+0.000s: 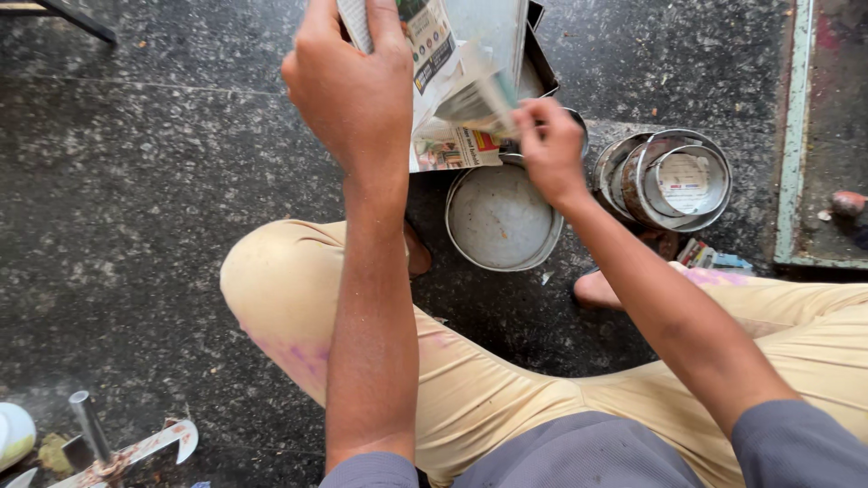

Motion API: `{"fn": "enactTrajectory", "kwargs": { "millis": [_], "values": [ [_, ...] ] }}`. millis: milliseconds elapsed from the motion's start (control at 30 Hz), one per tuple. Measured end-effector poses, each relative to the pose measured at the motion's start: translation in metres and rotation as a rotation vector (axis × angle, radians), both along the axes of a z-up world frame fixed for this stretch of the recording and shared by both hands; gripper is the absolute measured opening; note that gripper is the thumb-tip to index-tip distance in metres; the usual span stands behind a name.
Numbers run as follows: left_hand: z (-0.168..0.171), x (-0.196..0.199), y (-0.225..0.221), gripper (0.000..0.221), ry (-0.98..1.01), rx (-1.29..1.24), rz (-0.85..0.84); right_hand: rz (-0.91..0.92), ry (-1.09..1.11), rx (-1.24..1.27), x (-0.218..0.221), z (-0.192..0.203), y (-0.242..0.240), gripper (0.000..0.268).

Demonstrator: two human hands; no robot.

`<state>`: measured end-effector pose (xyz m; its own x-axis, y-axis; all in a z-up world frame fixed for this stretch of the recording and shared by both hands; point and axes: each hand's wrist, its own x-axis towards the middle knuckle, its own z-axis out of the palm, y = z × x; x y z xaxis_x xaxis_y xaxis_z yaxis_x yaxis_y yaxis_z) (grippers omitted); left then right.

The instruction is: The person wipes a metal surface with a cloth and then places pieces of newspaper into several round metal cake tins to line them.

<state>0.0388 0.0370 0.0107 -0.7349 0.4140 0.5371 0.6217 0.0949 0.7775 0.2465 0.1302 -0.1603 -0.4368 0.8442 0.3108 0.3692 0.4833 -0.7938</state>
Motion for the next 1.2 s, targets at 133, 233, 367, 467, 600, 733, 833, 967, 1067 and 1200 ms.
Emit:
{"fn": "enactTrajectory", "kwargs": {
  "millis": [133,233,367,467,600,733,833,967,1067,1200],
  "values": [
    [-0.004,0.0,-0.003,0.028,-0.001,-0.067,-0.023,-0.146,0.073,-0.016,0.042,0.055,-0.021,0.018],
    [-0.01,0.005,-0.004,0.028,0.071,-0.142,-0.023,-0.076,0.003,0.499,0.081,0.104,-0.047,0.012],
    [-0.018,0.01,-0.001,0.025,0.09,-0.319,-0.096,0.006,0.011,0.611,0.089,0.106,-0.071,0.01],
    [-0.023,0.014,-0.003,0.025,0.072,-0.362,-0.12,0.084,-0.086,0.457,0.072,0.065,-0.099,0.01],
    [-0.024,0.014,-0.004,0.024,0.115,-0.302,-0.137,0.269,-0.228,0.394,0.056,0.014,-0.124,0.011],
    [-0.027,0.014,-0.009,0.03,0.059,-0.351,-0.138,0.37,-0.303,0.384,0.055,-0.019,-0.122,0.018],
    [-0.026,0.011,-0.014,0.03,0.054,-0.386,-0.141,0.379,-0.37,0.348,0.053,-0.033,-0.119,0.016],
    [-0.026,0.007,-0.017,0.026,0.056,-0.311,-0.143,0.416,-0.4,0.319,0.052,-0.043,-0.118,0.017],
    [-0.026,0.007,-0.016,0.025,0.064,-0.283,-0.142,0.436,-0.456,0.311,0.054,-0.049,-0.119,0.019],
    [-0.027,0.01,-0.013,0.024,0.028,-0.28,-0.153,0.495,-0.569,0.181,0.052,-0.052,-0.114,0.02]
  ]
}}
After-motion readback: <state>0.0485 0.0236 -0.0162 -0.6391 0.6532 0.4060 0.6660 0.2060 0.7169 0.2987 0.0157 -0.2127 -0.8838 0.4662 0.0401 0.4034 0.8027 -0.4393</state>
